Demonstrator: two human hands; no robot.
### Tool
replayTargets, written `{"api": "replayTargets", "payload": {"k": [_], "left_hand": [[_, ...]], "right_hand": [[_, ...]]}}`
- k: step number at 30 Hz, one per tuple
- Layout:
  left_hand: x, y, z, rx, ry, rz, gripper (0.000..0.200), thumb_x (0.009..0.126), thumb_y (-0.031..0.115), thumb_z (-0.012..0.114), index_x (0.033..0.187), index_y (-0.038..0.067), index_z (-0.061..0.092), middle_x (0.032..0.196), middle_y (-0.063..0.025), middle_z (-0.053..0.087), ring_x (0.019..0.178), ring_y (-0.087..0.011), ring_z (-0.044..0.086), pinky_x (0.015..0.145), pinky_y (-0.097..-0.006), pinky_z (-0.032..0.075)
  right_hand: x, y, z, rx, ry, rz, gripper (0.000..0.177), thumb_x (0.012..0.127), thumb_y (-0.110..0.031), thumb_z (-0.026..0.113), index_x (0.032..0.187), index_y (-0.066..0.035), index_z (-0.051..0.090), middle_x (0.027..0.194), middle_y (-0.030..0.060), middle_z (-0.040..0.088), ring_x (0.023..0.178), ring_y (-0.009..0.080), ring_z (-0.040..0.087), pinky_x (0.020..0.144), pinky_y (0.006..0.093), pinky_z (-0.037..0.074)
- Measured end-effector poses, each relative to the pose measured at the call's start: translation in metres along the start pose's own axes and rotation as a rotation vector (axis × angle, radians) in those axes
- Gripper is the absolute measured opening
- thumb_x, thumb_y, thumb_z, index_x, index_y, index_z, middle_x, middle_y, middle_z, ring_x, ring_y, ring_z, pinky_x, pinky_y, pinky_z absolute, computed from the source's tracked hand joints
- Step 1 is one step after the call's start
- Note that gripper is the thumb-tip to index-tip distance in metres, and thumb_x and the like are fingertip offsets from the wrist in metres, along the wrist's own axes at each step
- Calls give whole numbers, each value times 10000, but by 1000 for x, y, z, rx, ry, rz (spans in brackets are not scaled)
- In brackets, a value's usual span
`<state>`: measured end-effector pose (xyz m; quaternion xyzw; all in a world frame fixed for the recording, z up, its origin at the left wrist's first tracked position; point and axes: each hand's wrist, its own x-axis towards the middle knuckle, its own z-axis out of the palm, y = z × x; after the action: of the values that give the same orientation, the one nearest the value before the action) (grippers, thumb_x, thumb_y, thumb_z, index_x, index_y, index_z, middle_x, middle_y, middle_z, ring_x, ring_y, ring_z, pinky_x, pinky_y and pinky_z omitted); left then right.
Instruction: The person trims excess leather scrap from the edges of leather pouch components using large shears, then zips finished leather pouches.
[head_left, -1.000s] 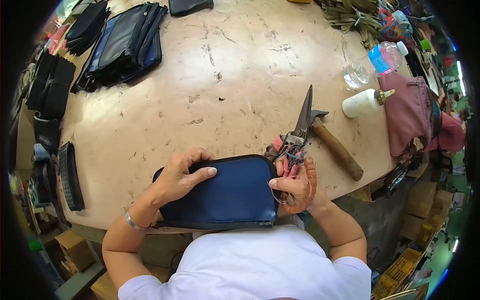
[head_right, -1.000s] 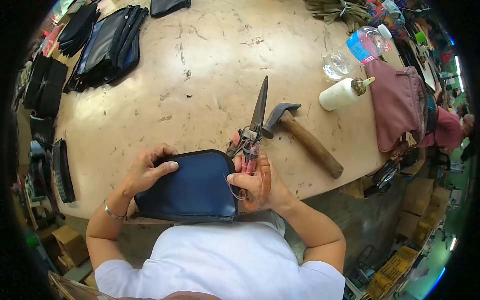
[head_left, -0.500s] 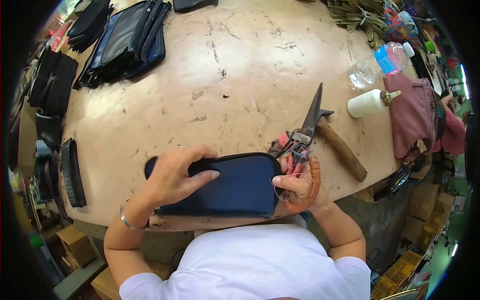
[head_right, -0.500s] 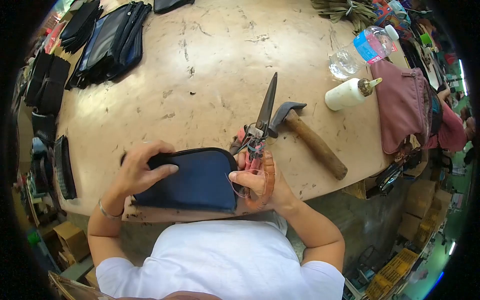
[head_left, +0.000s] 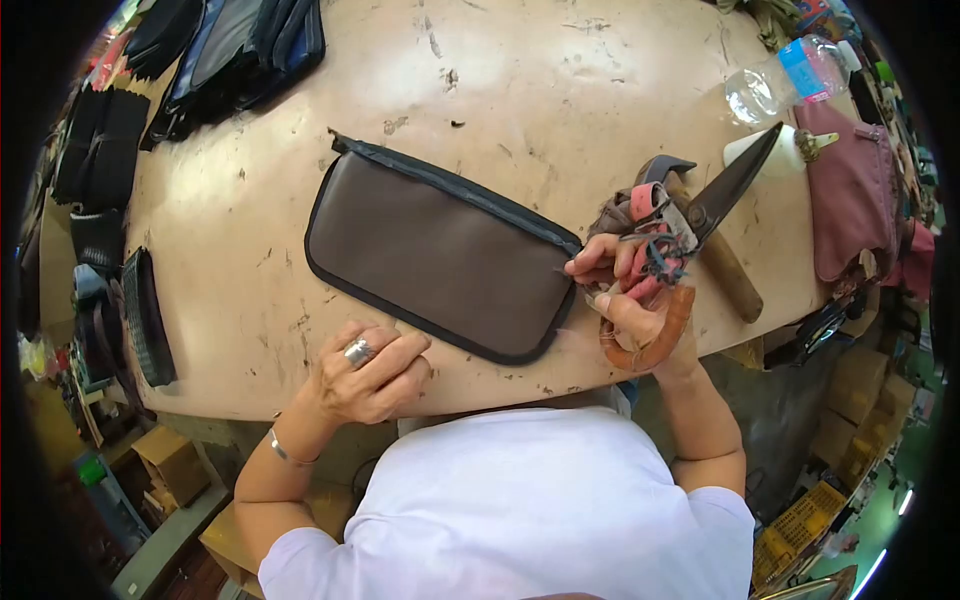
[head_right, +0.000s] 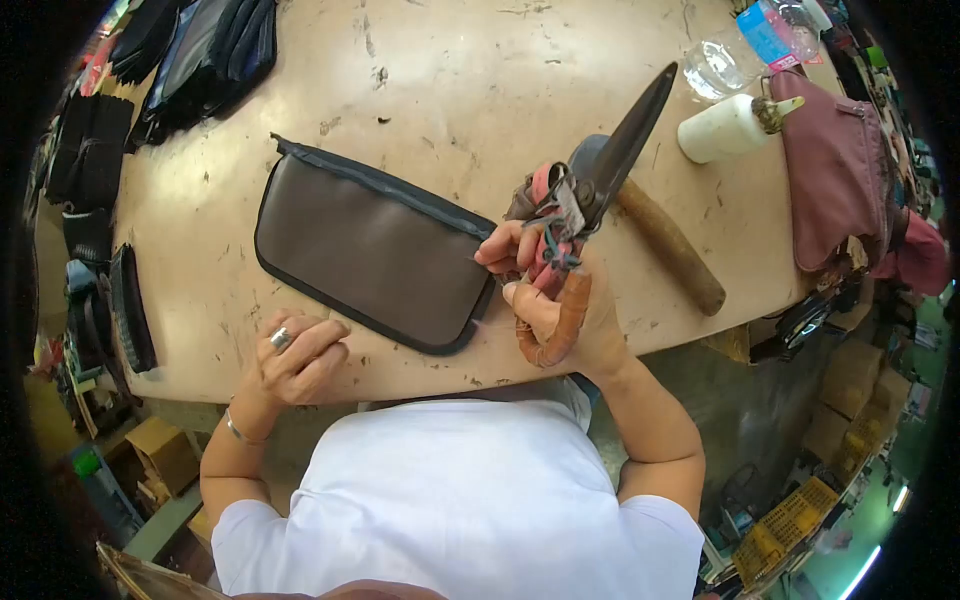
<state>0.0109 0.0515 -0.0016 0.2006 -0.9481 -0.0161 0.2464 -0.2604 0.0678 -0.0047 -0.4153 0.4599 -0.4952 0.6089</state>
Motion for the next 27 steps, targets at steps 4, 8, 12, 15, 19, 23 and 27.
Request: {"api": "replayTargets", "payload": {"k": [4,8,12,15,19,23,27], "left_hand": [[-6,0,2,9,-67,-116,123,590,55,592,703,78,547,831,-46,577,589,-119,522,558,-244,399],[-17,-10,-1,22,47,-465,189,659,13,577,843,44,544,920,-72,573,686,-183,565,626,-310,441],[-20,-24,-8,289,48,-739,287,751,2,538,1036,22,507,1016,-130,550,892,-246,543,760,-324,441],[-20,-22,-12,164,12,-893,345,780,14,526,1122,17,474,1060,-145,528,994,-228,499,825,-311,419],[-20,-23,-9,-406,247,-1173,403,795,28,527,1180,-1,409,1103,-131,502,1029,-203,475,868,-298,402],[-17,-29,-5,-1602,987,-1147,443,806,30,518,1211,9,340,1163,-97,452,1047,-183,469,841,-269,429],[11,-15,24,-1537,847,-1255,372,831,78,522,1172,50,377,1166,-64,448,1050,-146,462,839,-299,425]], "right_hand": [[1,-4,0,130,52,36,131,670,26,439,781,-14,382,941,116,497,928,189,510,872,322,406],[-1,-3,-3,107,54,68,159,676,13,467,814,-16,393,954,120,504,928,196,520,852,329,419],[1,-6,-3,86,52,90,173,670,17,466,828,-20,406,993,137,508,927,208,530,841,330,428],[6,-8,-5,74,43,115,185,662,23,471,832,-23,415,1011,149,507,923,215,537,832,326,434],[11,-9,-5,40,28,142,197,652,23,487,832,-15,416,1010,177,502,924,230,539,819,318,443],[10,-7,-6,33,16,129,192,656,26,490,835,-1,426,1007,183,499,929,236,536,818,323,441],[5,-2,-2,4,6,81,193,670,37,490,847,1,420,1000,166,494,920,215,526,815,308,433]]}}
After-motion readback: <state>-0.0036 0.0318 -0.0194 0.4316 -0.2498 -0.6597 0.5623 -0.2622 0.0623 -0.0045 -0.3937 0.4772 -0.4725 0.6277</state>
